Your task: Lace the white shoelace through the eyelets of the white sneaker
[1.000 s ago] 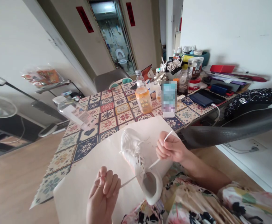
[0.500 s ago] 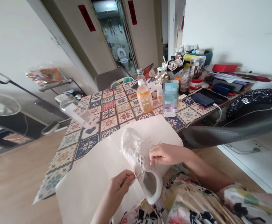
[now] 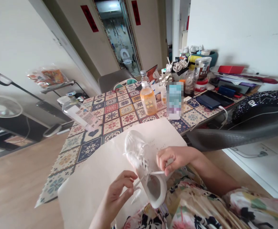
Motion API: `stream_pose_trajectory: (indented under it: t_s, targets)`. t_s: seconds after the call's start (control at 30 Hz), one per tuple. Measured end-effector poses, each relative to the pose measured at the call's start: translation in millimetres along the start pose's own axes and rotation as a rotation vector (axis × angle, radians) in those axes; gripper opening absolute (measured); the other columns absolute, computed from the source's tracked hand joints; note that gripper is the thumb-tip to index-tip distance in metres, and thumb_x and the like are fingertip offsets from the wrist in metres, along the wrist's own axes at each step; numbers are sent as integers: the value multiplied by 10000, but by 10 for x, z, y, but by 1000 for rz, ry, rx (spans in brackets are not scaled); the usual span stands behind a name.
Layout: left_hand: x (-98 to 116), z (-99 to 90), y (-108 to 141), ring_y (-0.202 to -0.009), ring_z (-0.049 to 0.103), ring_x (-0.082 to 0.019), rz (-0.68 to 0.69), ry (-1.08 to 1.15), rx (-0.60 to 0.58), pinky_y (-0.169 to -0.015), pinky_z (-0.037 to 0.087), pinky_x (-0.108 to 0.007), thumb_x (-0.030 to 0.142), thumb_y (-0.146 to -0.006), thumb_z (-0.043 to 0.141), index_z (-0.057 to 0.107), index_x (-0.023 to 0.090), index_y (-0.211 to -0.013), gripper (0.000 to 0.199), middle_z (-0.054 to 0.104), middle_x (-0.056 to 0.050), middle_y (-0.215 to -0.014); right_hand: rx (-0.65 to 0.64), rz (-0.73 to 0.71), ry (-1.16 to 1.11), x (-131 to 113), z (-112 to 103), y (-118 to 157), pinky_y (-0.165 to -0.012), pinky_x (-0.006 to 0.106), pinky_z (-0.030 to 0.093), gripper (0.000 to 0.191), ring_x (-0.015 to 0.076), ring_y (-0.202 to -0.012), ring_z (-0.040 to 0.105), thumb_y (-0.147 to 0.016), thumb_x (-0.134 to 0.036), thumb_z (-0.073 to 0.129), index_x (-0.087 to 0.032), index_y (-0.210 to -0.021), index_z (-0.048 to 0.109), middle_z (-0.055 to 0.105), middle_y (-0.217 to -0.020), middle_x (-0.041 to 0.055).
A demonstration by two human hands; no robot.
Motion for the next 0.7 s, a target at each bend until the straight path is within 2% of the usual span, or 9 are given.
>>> stream_pose_trajectory:
  t_s: [0.07, 0.13, 0.2, 0.3, 0.4, 0.5, 0.63, 0.7]
  targets:
    - [12, 36, -2, -1009, 596, -258, 52, 99, 83, -902, 469, -338, 511, -814, 675, 652, 187, -637, 369, 679, -114, -1005, 47, -88, -179, -29, -5, -43, -818, 311, 471, 326, 188, -843, 610, -938, -447, 739, -152, -817, 673, 630, -914, 61]
    - [4, 150, -22, -1019, 609, -260, 84, 206, 70, -886, 485, -342, 480, -838, 663, 659, 190, -687, 326, 685, -105, -986, 75, -116, -331, -15, 56, -98, -867, 366, 476, 276, 219, -917, 629, -932, -401, 756, -157, -830, 678, 663, -977, 87]
    - [-8, 285, -57, -907, 629, -230, 122, 310, 35, -816, 502, -328, 456, -862, 645, 660, 194, -745, 286, 678, -84, -889, 114, -90, -466, 49, 161, -148, -843, 388, 497, 272, 245, -932, 643, -915, -400, 772, -157, -832, 680, 696, -949, 102]
    - [-44, 403, -118, -698, 587, -168, 159, 384, 85, -655, 480, -271, 447, -862, 652, 660, 190, -762, 276, 616, -40, -719, 241, -3, -564, 185, 303, -175, -713, 325, 529, 293, 211, -775, 660, -879, -416, 805, -150, -836, 689, 696, -824, 74]
    - [-56, 416, -163, -602, 523, -130, 160, 374, 157, -563, 431, -233, 441, -836, 688, 672, 180, -717, 287, 577, -21, -647, 341, 59, -553, 272, 373, -166, -574, 243, 505, 285, 139, -583, 604, -876, -401, 810, -142, -842, 697, 646, -734, 18]
    - [19, 393, -181, -618, 538, -133, 176, 340, 150, -597, 457, -242, 388, -811, 729, 709, 183, -679, 245, 599, -32, -642, 415, 86, -518, 281, 380, -166, -507, 208, 468, 295, 117, -528, 565, -867, -414, 819, -145, -832, 702, 599, -688, -12]
    - [169, 409, -173, -679, 611, -145, 243, 228, 119, -618, 513, -246, 314, -825, 718, 748, 202, -653, 207, 637, -59, -752, 499, 44, -295, 166, 376, -186, -582, 222, 483, 277, 112, -621, 581, -912, -445, 768, -170, -899, 734, 592, -860, 16]
    - [181, 423, -163, -652, 614, -135, 235, 240, 181, -596, 520, -231, 297, -799, 743, 738, 201, -677, 156, 631, -43, -741, 509, 8, -83, 76, 392, -192, -646, 246, 489, 296, 138, -692, 596, -966, -467, 695, -180, -905, 738, 601, -863, 32]
Point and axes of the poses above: each hand's wrist, its own y-axis away from the middle knuckle, its own z-axis out of the palm, x = y × z, the point moved 4 cm from there along -y, towards the middle knuckle
